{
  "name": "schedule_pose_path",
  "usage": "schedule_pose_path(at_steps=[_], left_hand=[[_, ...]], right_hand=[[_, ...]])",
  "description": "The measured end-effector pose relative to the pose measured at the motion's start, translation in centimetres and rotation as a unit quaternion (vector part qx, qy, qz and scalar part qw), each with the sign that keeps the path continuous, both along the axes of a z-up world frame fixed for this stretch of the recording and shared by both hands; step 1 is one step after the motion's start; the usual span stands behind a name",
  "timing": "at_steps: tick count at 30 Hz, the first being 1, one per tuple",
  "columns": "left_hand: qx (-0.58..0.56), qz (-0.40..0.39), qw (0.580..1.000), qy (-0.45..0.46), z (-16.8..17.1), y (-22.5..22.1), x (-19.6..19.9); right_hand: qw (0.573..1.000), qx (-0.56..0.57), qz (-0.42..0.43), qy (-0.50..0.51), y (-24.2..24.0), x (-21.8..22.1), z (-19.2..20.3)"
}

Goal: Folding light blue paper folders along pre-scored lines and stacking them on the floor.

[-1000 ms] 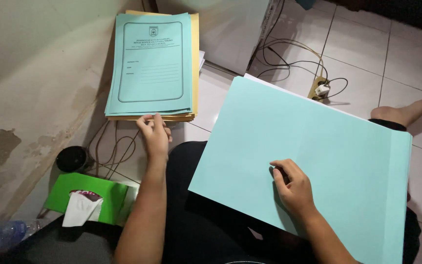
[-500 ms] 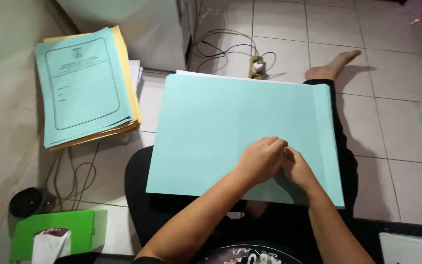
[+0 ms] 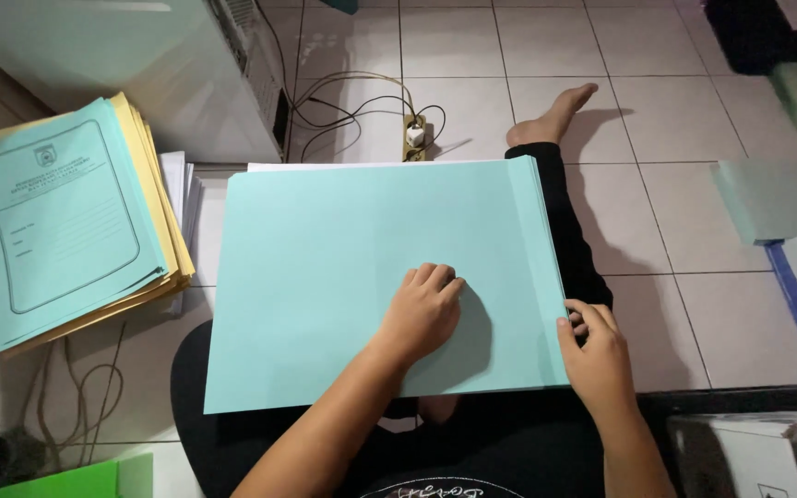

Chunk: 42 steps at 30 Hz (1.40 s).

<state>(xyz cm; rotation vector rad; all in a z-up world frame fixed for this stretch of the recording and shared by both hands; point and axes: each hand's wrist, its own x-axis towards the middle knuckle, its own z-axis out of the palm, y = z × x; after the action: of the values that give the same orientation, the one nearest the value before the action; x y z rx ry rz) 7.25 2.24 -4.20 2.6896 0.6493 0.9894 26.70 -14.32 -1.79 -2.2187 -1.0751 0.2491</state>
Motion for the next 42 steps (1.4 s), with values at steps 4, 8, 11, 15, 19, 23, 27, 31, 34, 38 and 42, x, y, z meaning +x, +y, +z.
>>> schedule_pose_path(at_steps=[4, 8, 11, 15, 19, 23, 27, 31, 34, 38, 42], left_hand=[[-0.012, -0.018, 1.0, 0.009, 0.0, 0.0, 0.0], [-0.015, -0.006, 1.0, 0.015, -0.3, 0.1, 0.2], [-0.021, -0.007, 1.0, 0.015, -0.4, 0.0, 0.2], [0.032, 0.003, 0.998, 0.045, 0.5, -0.2, 0.5], [0.082, 0.074, 0.98, 0.167, -0.8, -1.1, 4.1], [0.039, -0.066, 0.992, 0.098, 0.2, -1.1, 6.5], [0.083, -0.09, 0.992, 0.034, -2.1, -0.7, 7.3], [0.1, -0.094, 0.988, 0.069, -3.9, -0.2, 7.9], [0.098, -0.1, 0.987, 0.08, -4.0, -0.6, 7.9], [0.102, -0.119, 0.985, 0.072, -3.7, -0.8, 7.7], [0.116, -0.14, 0.979, 0.09, -4.8, -0.4, 7.8]], right_hand=[[0.999, -0.023, -0.003, 0.035, -0.2, -1.0, 1.8], [0.985, -0.172, -0.024, -0.024, -0.3, -0.8, 1.0], [0.98, -0.194, -0.016, -0.034, -0.6, -1.1, 1.2], [0.99, -0.133, 0.005, -0.055, -0.9, -1.4, 1.6], [0.998, -0.049, 0.034, -0.007, -0.7, -2.3, 2.0], [0.996, -0.003, 0.022, 0.086, -0.1, -1.9, 1.3], [0.985, -0.058, -0.004, 0.161, -0.8, 0.1, 0.0], [0.981, -0.061, 0.003, 0.183, -0.5, 1.0, 0.2], [0.979, -0.064, -0.004, 0.195, -0.5, 1.3, 0.0], [0.975, -0.058, 0.001, 0.217, -0.4, 2.0, -0.8], [0.969, -0.037, 0.006, 0.243, -0.3, 2.1, -0.9]])
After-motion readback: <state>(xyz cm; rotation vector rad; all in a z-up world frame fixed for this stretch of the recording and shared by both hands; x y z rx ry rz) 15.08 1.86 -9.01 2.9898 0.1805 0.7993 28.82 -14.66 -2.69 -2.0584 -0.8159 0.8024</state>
